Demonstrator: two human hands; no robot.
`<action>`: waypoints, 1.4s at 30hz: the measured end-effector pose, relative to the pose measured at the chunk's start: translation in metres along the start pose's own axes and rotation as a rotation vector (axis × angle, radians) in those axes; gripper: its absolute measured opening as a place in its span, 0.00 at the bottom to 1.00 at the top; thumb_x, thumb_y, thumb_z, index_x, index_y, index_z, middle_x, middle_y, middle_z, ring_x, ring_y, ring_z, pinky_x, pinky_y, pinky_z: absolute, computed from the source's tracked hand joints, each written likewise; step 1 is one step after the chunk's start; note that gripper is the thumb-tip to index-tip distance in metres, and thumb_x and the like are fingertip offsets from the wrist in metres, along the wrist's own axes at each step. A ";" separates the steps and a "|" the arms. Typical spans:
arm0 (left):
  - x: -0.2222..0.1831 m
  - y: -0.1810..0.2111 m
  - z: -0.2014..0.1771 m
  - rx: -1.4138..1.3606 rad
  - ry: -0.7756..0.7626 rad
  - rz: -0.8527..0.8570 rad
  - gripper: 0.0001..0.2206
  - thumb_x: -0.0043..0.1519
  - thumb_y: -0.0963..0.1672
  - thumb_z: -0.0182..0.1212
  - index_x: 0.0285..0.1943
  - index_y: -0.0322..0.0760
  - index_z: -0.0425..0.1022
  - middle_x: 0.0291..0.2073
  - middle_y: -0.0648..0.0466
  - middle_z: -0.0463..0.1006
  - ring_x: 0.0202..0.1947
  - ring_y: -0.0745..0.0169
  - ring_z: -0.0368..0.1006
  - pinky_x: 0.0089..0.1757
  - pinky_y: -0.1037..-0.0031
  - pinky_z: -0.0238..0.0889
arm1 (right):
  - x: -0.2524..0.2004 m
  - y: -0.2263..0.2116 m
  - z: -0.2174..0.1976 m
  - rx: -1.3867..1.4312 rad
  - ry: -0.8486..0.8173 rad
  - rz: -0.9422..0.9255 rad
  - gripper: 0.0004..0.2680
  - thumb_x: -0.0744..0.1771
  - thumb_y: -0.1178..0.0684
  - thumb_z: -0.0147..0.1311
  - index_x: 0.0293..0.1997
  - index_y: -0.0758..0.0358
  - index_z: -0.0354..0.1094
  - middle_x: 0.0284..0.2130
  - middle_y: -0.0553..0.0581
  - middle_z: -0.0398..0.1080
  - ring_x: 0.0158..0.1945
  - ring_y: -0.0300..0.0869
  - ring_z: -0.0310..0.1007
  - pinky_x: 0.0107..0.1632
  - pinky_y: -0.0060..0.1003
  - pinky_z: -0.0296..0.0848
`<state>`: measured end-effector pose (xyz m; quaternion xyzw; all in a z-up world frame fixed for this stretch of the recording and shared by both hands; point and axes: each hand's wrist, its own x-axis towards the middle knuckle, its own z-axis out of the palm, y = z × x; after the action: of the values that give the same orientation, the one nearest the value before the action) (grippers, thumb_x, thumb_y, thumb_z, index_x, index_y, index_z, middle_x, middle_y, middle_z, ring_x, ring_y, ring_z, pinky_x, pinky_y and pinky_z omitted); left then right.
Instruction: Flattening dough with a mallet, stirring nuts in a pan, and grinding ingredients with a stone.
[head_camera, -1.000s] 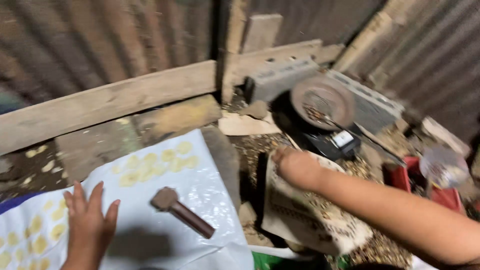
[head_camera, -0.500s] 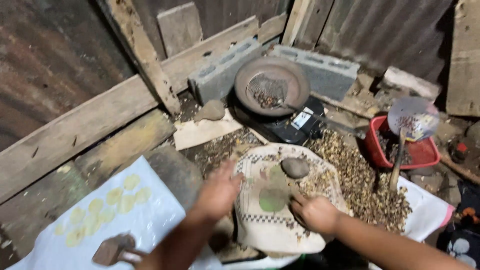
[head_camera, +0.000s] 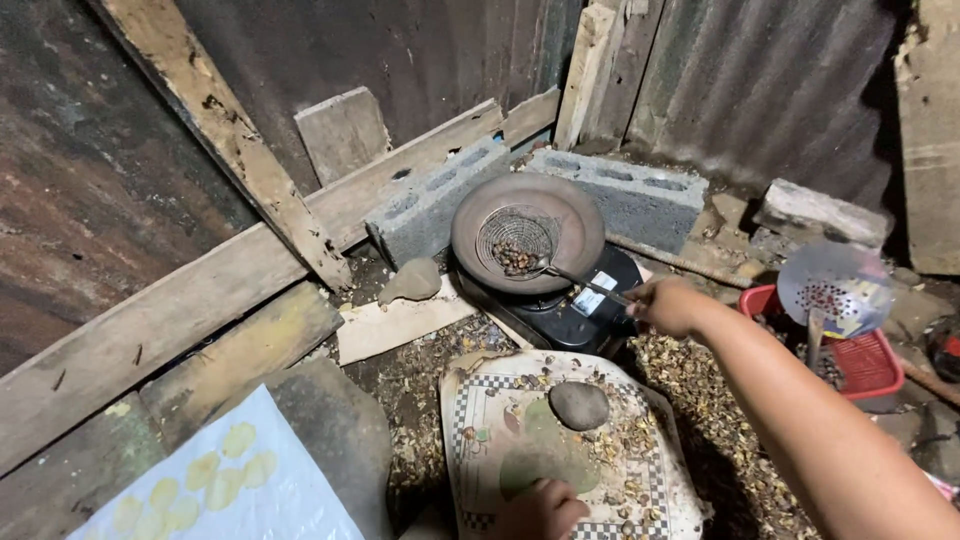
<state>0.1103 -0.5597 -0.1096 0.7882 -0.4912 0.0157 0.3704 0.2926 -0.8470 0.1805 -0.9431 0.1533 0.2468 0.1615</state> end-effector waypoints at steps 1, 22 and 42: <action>0.006 0.040 -0.043 -0.133 -0.069 -0.089 0.09 0.60 0.36 0.61 0.47 0.37 0.77 0.42 0.49 0.68 0.42 0.49 0.67 0.44 0.63 0.64 | 0.003 -0.004 0.006 -0.020 0.001 0.067 0.12 0.72 0.46 0.46 0.61 0.38 0.72 0.49 0.45 0.80 0.21 0.31 0.61 0.28 0.22 0.67; 0.045 0.050 -0.109 -0.087 0.209 -0.415 0.08 0.61 0.42 0.56 0.45 0.38 0.78 0.39 0.51 0.78 0.35 0.50 0.75 0.39 0.65 0.71 | -0.074 0.060 -0.019 0.284 -0.033 -0.033 0.25 0.68 0.32 0.31 0.59 0.49 0.76 0.49 0.56 0.82 0.53 0.47 0.82 0.65 0.48 0.74; 0.058 0.033 -0.159 -0.116 0.435 -0.385 0.14 0.55 0.39 0.59 0.50 0.38 0.79 0.51 0.46 0.79 0.51 0.43 0.75 0.49 0.60 0.69 | 0.179 -0.118 0.062 -0.186 0.290 -0.404 0.12 0.67 0.48 0.52 0.48 0.66 0.73 0.41 0.68 0.76 0.42 0.60 0.76 0.51 0.50 0.74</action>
<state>0.1684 -0.5165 0.0472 0.8224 -0.2419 0.0858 0.5077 0.4593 -0.7542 0.0639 -0.9909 -0.0398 0.0846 0.0966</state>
